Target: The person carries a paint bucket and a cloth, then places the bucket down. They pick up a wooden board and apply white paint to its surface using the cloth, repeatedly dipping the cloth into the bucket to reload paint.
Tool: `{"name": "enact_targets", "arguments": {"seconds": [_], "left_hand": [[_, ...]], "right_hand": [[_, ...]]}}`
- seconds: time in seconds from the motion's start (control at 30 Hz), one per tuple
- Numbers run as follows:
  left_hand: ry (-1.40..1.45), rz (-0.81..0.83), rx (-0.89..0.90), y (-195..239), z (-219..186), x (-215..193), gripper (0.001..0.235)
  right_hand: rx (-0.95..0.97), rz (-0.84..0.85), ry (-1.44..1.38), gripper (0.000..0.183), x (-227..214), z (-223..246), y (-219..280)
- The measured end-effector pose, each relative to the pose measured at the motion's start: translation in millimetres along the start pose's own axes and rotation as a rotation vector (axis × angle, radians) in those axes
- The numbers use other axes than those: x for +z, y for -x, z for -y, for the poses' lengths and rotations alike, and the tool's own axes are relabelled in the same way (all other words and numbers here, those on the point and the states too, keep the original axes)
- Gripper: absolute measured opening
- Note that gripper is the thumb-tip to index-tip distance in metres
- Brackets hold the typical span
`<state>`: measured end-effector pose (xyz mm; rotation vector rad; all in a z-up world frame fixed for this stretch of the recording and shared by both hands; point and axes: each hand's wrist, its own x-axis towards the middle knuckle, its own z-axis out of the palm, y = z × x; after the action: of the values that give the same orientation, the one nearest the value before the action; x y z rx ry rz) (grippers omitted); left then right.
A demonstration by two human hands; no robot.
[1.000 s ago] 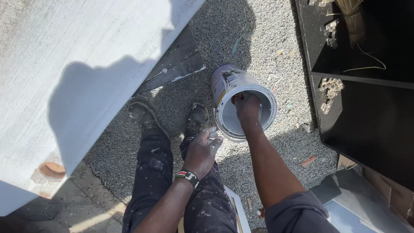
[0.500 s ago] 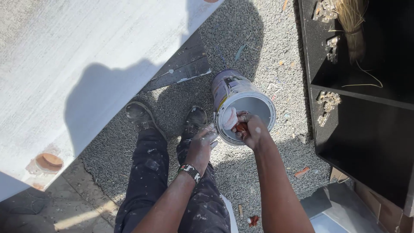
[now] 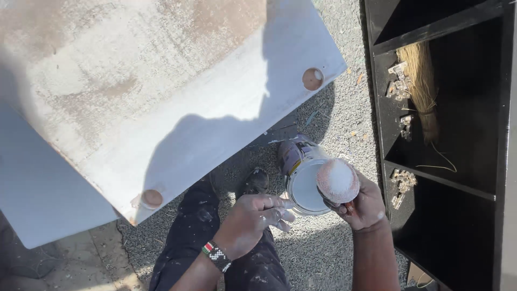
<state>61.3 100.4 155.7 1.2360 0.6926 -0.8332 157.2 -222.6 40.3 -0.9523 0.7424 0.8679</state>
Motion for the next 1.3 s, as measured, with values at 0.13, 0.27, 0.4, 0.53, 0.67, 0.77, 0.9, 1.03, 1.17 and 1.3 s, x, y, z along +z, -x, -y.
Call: {"name": "enact_targets", "arguments": {"seconds": [0.13, 0.27, 0.4, 0.53, 0.67, 0.77, 0.9, 1.03, 1.17, 1.3], "left_hand": [[0.343, -0.053, 0.4, 62.3, -78.6, -96.5, 0.03], [0.163, -0.424, 0.598, 68.2, -122.2, -204.3, 0.035], [-0.112, -0.66, 0.622, 56.4, -154.9, -272.9, 0.02], [-0.672, -0.807, 0.866, -12.8, -165.3, -327.8, 0.009], [-0.786, -0.649, 0.596, -53.0, -209.0, -346.9, 0.029], [-0.477, -0.675, 0.61, -171.8, -181.0, -328.6, 0.053], [-0.469, -0.777, 0.819, -189.5, -168.0, -335.6, 0.053], [-0.687, -0.655, 0.483, -89.5, -209.9, -333.5, 0.056], [-0.684, -0.576, 0.385, -13.2, -249.3, -316.9, 0.069], [-0.752, -0.526, 0.228, 5.6, -277.2, -311.2, 0.073]], "right_hand": [[-0.143, 0.072, -0.048, 0.033, 139.3, 52.8, 8.3], [-0.221, 0.251, -0.009, 0.029, 264.7, 65.7, -26.4], [-0.493, 0.173, 0.424, 0.035, 371.8, 43.3, -34.8], [-1.134, -0.183, 1.549, 0.018, 385.8, 28.5, -79.5], [-1.316, -0.461, 1.761, 0.017, 347.0, 69.8, -94.3], [-1.239, -0.156, 1.687, 0.014, 454.8, -89.9, -17.3], [-1.351, -0.007, 1.757, 0.013, 426.1, -25.5, -49.2], [-0.97, -0.559, 1.708, 0.011, 339.7, 171.9, -92.4], [-0.962, -0.275, 1.622, 0.032, 420.6, 73.6, -28.7], [-1.276, 0.048, 1.619, 0.028, 470.8, -168.4, -1.5]]}}
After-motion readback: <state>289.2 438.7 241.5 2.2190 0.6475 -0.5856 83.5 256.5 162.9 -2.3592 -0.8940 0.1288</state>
